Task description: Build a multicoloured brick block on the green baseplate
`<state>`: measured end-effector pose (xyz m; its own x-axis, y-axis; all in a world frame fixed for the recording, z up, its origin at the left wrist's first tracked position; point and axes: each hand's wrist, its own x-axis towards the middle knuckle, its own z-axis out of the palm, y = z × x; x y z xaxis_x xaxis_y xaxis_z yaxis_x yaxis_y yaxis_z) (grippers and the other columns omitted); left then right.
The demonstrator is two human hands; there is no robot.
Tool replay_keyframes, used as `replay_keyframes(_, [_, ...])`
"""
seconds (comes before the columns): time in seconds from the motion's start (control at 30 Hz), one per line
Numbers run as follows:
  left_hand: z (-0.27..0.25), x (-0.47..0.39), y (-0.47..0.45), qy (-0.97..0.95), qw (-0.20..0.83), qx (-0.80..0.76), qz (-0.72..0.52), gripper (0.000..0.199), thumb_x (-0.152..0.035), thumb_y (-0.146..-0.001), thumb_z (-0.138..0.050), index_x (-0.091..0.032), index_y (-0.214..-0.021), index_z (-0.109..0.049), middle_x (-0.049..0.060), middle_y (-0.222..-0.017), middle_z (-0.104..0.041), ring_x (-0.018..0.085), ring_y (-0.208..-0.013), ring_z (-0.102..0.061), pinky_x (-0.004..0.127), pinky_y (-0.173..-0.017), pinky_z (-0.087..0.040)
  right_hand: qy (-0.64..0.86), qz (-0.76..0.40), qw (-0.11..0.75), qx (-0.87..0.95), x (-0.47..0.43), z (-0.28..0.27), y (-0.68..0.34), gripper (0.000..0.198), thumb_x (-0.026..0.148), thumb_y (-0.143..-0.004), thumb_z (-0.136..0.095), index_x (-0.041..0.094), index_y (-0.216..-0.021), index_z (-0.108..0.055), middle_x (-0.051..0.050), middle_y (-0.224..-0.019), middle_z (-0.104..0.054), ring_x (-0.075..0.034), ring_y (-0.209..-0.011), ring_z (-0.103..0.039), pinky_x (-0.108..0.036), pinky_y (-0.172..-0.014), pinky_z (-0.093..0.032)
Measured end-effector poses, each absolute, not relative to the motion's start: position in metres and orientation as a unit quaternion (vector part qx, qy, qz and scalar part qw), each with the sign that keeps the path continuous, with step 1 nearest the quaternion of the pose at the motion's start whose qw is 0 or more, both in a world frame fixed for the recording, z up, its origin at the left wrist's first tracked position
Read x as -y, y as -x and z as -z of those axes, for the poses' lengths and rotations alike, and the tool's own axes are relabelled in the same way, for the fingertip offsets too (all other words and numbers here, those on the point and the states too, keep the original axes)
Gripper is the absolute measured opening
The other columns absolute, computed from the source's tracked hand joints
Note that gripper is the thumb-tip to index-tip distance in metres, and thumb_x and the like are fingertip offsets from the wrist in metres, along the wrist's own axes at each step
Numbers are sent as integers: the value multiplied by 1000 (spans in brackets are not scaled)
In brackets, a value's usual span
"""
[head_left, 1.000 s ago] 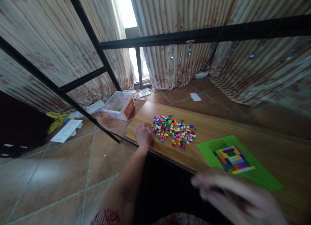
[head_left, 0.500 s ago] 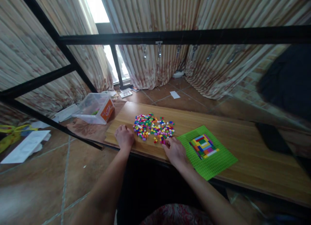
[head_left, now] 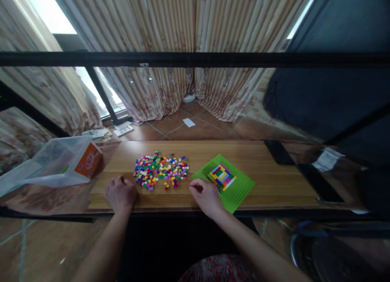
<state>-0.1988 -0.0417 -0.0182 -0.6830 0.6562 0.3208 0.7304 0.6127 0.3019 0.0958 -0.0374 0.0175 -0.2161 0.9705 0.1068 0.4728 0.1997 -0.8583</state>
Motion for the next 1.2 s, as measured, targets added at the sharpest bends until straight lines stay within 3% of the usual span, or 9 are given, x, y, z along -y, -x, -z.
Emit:
replay_keyframes(0.23, [12,40,199,401,95,892,183,40,-25,-85,-40,-5,-107,-65,24,-113,-64,37,-108,-57,47,-93,-43,621,-309,422,584,9,-28,-206,23,34,-78,-59,19,-86,-74,-7,-87,-75,-21,-79,-68,-34,-76,-51])
replay_keyframes(0.43, [11,37,197,380,79,905,176,36,-25,-82,-43,-11,-107,-65,21,-116,-64,35,-111,-57,49,-95,-43,631,-278,378,618,-23,-18,-242,20,28,-77,-58,19,-81,-76,-4,-74,-74,-21,-69,-67,-34,-70,-50])
replay_keyframes(0.6, [10,35,196,368,87,914,144,36,-25,-83,-40,-14,-106,-65,17,-119,-64,32,-112,-57,43,-97,-43,639,-253,324,651,-31,-15,-238,17,22,-77,-60,23,-75,-77,-4,-79,-75,-24,-78,-69,-36,-76,-50])
replay_keyframes(0.8, [11,35,197,382,94,908,143,37,-26,-84,-39,-12,-106,-65,20,-117,-64,32,-112,-57,44,-98,-42,636,-287,276,661,-38,-11,-242,13,23,-75,-64,23,-76,-78,-5,-79,-76,-23,-75,-68,-34,-72,-48])
replay_keyframes(1.03, [10,35,197,372,85,916,125,41,-27,-85,-39,-9,-111,-65,20,-120,-63,33,-114,-56,42,-98,-42,622,-357,304,627,-48,-9,-242,8,25,-66,-70,20,-67,-76,-2,-63,-72,-17,-60,-61,-27,-59,-43])
replay_keyframes(1.2, [11,37,199,395,75,907,126,46,-28,-85,-34,-6,-112,-65,22,-118,-63,34,-113,-55,43,-97,-42,619,-464,291,563,-46,-10,-245,26,38,-63,-74,15,-74,-78,-3,-60,-69,-13,-53,-54,-25,-53,-39])
